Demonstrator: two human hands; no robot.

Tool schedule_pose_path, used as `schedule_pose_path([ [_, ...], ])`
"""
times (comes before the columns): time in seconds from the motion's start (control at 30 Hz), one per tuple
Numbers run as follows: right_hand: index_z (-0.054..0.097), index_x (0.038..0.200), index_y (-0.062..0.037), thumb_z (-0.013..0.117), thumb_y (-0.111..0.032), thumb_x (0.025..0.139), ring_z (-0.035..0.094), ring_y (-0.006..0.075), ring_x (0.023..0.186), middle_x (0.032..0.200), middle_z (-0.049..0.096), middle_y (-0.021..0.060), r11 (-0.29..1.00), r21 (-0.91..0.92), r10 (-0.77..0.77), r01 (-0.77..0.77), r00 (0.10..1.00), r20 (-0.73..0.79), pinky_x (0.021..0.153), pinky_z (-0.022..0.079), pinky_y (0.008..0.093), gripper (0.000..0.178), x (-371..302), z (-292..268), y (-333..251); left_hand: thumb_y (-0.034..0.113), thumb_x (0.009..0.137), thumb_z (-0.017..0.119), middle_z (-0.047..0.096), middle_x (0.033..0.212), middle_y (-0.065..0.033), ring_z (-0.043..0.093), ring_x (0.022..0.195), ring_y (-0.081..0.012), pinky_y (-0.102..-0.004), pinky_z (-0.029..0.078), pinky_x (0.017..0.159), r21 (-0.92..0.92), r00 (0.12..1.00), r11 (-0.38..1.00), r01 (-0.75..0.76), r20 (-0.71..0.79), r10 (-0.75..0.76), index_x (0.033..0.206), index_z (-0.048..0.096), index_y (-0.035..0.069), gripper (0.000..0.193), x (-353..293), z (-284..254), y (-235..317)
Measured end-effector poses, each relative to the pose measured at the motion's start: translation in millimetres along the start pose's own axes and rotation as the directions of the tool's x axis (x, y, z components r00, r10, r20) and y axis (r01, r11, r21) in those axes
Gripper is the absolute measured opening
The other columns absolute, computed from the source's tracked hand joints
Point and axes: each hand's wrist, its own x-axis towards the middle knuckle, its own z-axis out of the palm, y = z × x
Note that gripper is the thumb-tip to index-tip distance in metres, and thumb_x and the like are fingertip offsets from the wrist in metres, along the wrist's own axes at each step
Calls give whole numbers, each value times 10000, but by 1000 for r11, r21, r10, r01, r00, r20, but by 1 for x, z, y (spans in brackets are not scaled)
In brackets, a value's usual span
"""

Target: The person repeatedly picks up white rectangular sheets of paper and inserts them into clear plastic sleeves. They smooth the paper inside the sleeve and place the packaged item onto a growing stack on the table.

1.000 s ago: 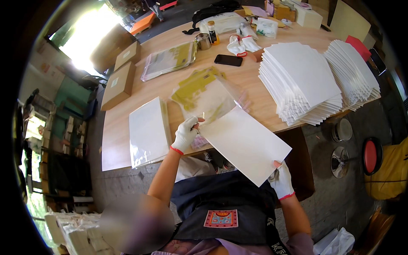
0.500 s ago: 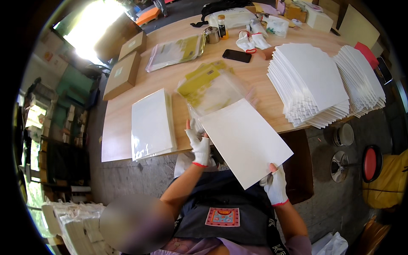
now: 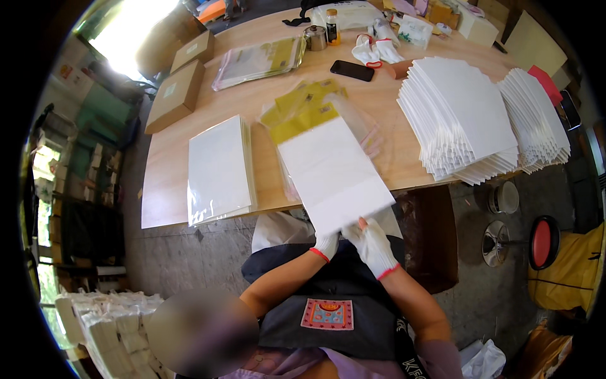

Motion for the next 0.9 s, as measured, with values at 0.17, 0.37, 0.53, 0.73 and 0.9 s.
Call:
schedule_pose_path([
  [0.17,361,1320,9,442,-178,960,542,290,1067,1186,497,160,980,180,51,-83,983,174,935,483,421,413,52,18,13,108,897,467,616,998,-63,597,854,-151,-275,503,736,-50,992,992,117,-39,-119,1112,553,-5,257,12,-17,6],
  [0.37,493,1215,-43,432,-190,965,623,163,621,865,630,67,867,-488,209,-104,964,165,567,550,298,297,32,20,-3,168,903,546,614,973,-58,619,854,-173,-315,531,697,-132,969,960,247,56,-242,1094,558,34,233,-19,-49,54],
  [0.53,563,1021,-137,539,-216,878,637,193,593,637,619,91,-147,-799,36,583,810,585,495,468,346,165,31,59,11,214,917,559,639,852,-40,627,723,-124,-232,507,631,209,998,978,23,-57,-11,932,583,7,209,-31,-78,91],
  [0.73,523,855,-136,555,-244,841,644,250,588,580,609,68,-676,-406,181,615,673,718,497,491,387,114,48,78,33,207,899,577,651,847,-90,653,704,-166,-262,533,619,144,996,985,93,-28,-90,928,596,-17,227,-31,-86,98],
  [0.9,550,853,-62,550,-135,845,592,157,581,680,595,70,361,-781,-36,509,845,534,515,480,270,74,42,55,-10,208,877,613,654,806,-80,648,691,-157,-235,524,586,-56,977,993,105,-182,-113,919,606,-14,226,-31,-98,88],
])
